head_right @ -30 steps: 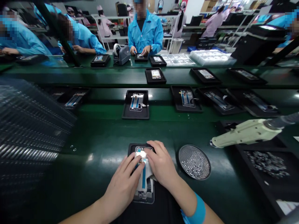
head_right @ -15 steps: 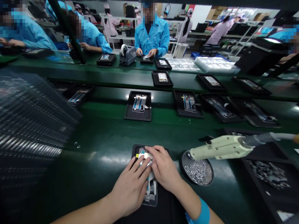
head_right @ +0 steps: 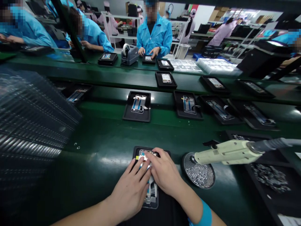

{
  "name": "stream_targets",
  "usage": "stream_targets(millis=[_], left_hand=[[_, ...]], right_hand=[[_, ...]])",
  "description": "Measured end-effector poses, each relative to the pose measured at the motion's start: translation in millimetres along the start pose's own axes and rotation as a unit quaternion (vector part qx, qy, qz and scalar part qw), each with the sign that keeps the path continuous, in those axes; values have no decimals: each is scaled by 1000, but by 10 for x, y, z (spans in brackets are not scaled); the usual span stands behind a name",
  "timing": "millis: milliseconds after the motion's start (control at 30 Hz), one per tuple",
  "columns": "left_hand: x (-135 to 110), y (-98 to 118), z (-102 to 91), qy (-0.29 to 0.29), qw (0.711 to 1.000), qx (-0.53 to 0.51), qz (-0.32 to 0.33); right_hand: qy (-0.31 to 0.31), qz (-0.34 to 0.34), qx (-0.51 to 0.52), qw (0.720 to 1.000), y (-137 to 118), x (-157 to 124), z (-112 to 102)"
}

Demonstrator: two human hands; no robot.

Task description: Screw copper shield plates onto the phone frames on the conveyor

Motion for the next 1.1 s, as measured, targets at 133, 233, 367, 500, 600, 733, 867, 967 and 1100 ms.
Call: stream_targets(millis=[133, 233, 367, 500, 600, 733, 867, 967, 1100], left_hand=[[-3, -34, -4, 10, 1000, -29, -5], [18, -98, -76, 35, 995, -87, -17], [90, -319, -109, 35, 991, -107, -70], [166, -438, 23, -10, 995, -33, -91], [228, -340, 95, -7, 998, -16, -63], [294, -203, 89, 22, 999, -1, -41], [316, -207, 91, 20, 999, -3, -43], [311, -261, 130, 7, 999, -14, -49], [300, -285, 176, -1, 998, -29, -48]], right_hand=[[-24, -56, -90, 994, -125, 49, 58], [-9, -53, -46, 997, -143, -1, -8], [202, 15, 39, 978, -4, -336, -665], [570, 179, -61, 800, 446, -1083, -1638], [553, 298, 116, 769, 1190, -1045, -1701], [473, 378, 222, 765, 1738, -827, -1552], [426, 354, 209, 806, 1553, -652, -1424], [445, 306, 285, 792, 1354, -618, -1340], [468, 287, 292, 783, 1247, -680, -1315]])
Point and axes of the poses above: each hand's wrist, its own x-axis towards the middle knuckle, its own z-axis out of the palm, y = z × x, the point moved 10 cm from there along x, towards the middle knuckle, and after that the axes turned 5 degrees about y, right-handed, at the moved point
